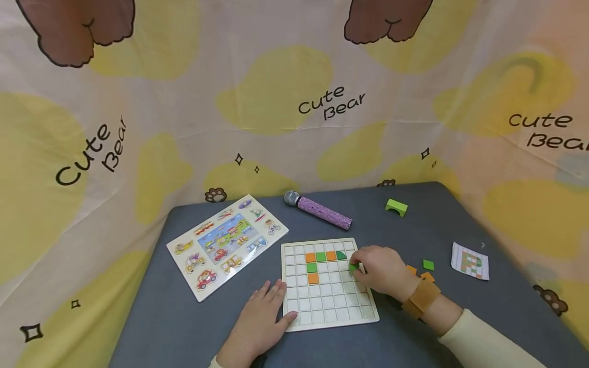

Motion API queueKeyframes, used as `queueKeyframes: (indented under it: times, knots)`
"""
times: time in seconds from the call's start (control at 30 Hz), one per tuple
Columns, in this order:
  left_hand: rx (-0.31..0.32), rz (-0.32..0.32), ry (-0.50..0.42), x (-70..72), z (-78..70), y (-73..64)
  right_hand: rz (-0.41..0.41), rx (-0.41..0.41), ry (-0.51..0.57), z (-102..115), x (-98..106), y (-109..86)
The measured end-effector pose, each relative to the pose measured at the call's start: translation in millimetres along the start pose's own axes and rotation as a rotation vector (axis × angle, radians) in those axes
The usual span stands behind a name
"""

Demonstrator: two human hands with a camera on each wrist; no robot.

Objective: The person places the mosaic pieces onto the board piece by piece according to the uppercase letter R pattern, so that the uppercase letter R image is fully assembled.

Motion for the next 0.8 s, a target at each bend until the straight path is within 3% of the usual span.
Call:
queueKeyframes:
  times: [0.23, 0.43, 0.8]
  knots:
    - [-0.01, -0.038, 0.005, -0.5, 2.1, -3.3, 0.037, 0.149, 0.056, 33, -21, 25.0]
    - [-0.05, -0.069, 0.015, 0.0, -3.6, -2.2, 0.031, 0.185, 0.07, 40, -32, 34.4]
    - [-0.039, -0.083, 0.026, 2.3, -0.4, -6.2, 0.076, 0.259, 0.043, 52, -36, 44.7]
Point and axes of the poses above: each hand's wrist, its own y-axis towards the middle knuckle, its own x-axis out of the back of the hand, z = x × y, the point moved 4 cm from there along y, towards the middle knuckle, and after that the axes turned 8 degrees about x, right-handed, at the moved point
